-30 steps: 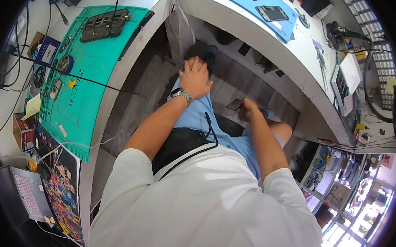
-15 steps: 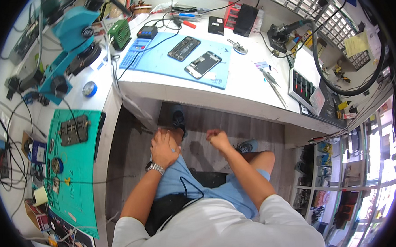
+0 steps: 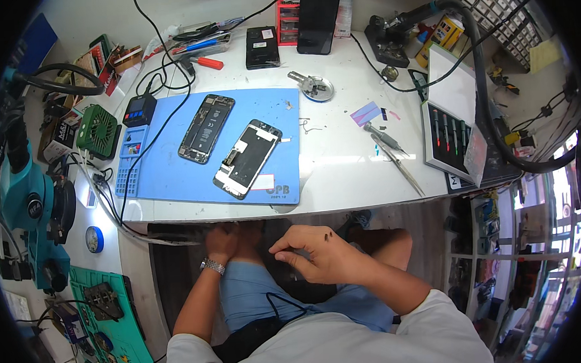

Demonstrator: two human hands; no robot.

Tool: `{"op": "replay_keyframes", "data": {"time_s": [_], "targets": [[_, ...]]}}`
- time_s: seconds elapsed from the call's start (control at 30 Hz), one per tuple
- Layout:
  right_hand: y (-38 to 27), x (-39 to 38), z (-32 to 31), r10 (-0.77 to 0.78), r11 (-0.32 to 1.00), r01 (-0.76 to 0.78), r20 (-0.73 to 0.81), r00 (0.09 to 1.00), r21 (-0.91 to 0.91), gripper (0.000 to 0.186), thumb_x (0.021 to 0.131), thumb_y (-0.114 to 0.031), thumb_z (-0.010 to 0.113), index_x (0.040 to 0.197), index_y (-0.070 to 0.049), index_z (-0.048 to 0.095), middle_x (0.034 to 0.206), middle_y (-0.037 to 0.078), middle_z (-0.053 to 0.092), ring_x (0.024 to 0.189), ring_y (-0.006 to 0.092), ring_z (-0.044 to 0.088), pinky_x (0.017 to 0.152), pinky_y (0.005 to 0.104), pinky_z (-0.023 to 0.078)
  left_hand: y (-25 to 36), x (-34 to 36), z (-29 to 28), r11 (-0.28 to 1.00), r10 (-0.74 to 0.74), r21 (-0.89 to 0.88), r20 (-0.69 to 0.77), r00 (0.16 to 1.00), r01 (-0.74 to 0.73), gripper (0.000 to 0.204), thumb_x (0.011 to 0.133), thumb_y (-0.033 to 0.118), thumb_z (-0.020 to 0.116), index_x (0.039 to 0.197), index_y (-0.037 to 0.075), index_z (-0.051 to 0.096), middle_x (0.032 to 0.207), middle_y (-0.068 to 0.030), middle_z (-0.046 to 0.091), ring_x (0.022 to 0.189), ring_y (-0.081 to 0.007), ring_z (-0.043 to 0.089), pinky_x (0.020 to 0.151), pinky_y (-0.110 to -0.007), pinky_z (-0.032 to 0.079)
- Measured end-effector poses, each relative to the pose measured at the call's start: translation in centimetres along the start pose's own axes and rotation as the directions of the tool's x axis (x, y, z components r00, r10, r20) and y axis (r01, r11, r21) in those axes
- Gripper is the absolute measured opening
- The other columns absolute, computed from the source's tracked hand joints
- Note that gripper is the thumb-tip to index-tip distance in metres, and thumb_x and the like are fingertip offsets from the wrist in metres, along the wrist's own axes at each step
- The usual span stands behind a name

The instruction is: The person disassembles a smartphone, removes internal components using tweezers, and uses a hot air gun to heat a small part. They then reassemble the device and test it by interacting with the screen.

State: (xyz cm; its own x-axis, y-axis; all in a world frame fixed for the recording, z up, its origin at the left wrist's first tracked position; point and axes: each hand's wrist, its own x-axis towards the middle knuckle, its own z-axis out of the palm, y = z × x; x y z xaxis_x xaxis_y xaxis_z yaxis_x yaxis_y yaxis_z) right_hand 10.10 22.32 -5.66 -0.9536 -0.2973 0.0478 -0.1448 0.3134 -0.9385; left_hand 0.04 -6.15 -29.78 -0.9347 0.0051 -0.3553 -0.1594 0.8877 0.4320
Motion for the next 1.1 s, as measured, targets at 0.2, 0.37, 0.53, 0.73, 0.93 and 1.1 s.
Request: {"op": "replay_keyframes", "data": {"time_s": [0.2, 0.37, 0.53, 0.73, 0.93, 1.1], "targets": [[-2.9, 0.2, -2.8, -0.123, 0.980, 0.105, -0.101, 0.987, -0.172, 0.015, 0.095, -0.007, 0.079, 0.110, -0.006, 0.077, 0.094, 0.010, 0.073, 0.086, 0.0311, 0.071, 0.077, 0.0402, 0.057, 7.0, -7.2, -7.2, 0.647, 0.628, 0.353, 0.256, 0.735, -0.676, 0.055, 0.104, 0.047, 0.065, 0.129, -0.002, 0.073, 0.130, -0.0249, 0.073, 0.115, -0.0392, 0.072, 0.101, -0.053, 0.055], [-4.5, -1.4, -6.4, -0.067, 0.983, 0.020, -0.252, 0.965, -0.185, 0.012, 0.096, -0.005, 0.077, 0.108, -0.003, 0.076, 0.095, 0.012, 0.073, 0.086, 0.0328, 0.071, 0.078, 0.0398, 0.058, 18.0, -11.5, -19.2, 0.822, 0.534, -0.425, 0.346, 0.771, -0.379, 0.032, 0.102, 0.026, 0.079, 0.111, -0.004, 0.081, 0.091, -0.0150, 0.081, 0.078, -0.0217, 0.076, 0.072, -0.035, 0.059], [-4.1, -3.2, -10.1, -0.027, 0.958, -0.112, -0.473, 0.880, -0.263, 0.009, 0.095, -0.005, 0.077, 0.103, -0.003, 0.076, 0.094, 0.011, 0.073, 0.083, 0.0326, 0.070, 0.075, 0.0399, 0.057, 19.9, -8.5, -21.9, 0.564, 0.536, -0.580, -0.284, 0.795, -0.587, 0.017, 0.103, 0.010, 0.078, 0.106, -0.006, 0.080, 0.082, -0.0086, 0.076, 0.068, -0.0105, 0.068, 0.063, -0.026, 0.055], [-0.4, -3.6, -13.8, -0.146, 0.706, -0.487, -0.778, 0.611, -0.515, 0.015, 0.091, -0.008, 0.082, 0.103, -0.003, 0.076, 0.097, 0.013, 0.071, 0.091, 0.0349, 0.070, 0.080, 0.0429, 0.056, 19.6, -3.3, -20.5, 0.583, 0.339, -0.468, -0.603, 0.722, -0.664, 0.017, 0.106, 0.010, 0.075, 0.109, -0.007, 0.078, 0.082, -0.0059, 0.074, 0.066, -0.0081, 0.064, 0.061, -0.023, 0.052], [2.7, -3.7, -14.3, -0.093, 0.704, -0.503, -0.767, 0.635, -0.502, 0.018, 0.088, -0.001, 0.079, 0.104, -0.004, 0.072, 0.098, 0.012, 0.065, 0.094, 0.0359, 0.065, 0.085, 0.0441, 0.054, 19.7, -2.5, -19.6, 0.638, 0.386, -0.372, -0.603, 0.698, -0.674, 0.016, 0.103, 0.009, 0.076, 0.110, -0.005, 0.078, 0.084, -0.0056, 0.073, 0.069, -0.0094, 0.063, 0.063, -0.024, 0.052], [1.2, -1.4, -13.8, -0.010, 0.839, -0.425, -0.790, 0.613, -0.340, 0.017, 0.092, 0.006, 0.072, 0.108, -0.002, 0.073, 0.099, 0.013, 0.064, 0.095, 0.0334, 0.066, 0.083, 0.0429, 0.055, 22.5, -3.7, -21.7, 0.736, 0.566, -0.153, -0.393, 0.724, -0.659, 0.043, 0.091, 0.017, 0.088, 0.125, -0.005, 0.073, 0.104, -0.0134, 0.071, 0.095, -0.0225, 0.066, 0.086, -0.036, 0.054]]}}
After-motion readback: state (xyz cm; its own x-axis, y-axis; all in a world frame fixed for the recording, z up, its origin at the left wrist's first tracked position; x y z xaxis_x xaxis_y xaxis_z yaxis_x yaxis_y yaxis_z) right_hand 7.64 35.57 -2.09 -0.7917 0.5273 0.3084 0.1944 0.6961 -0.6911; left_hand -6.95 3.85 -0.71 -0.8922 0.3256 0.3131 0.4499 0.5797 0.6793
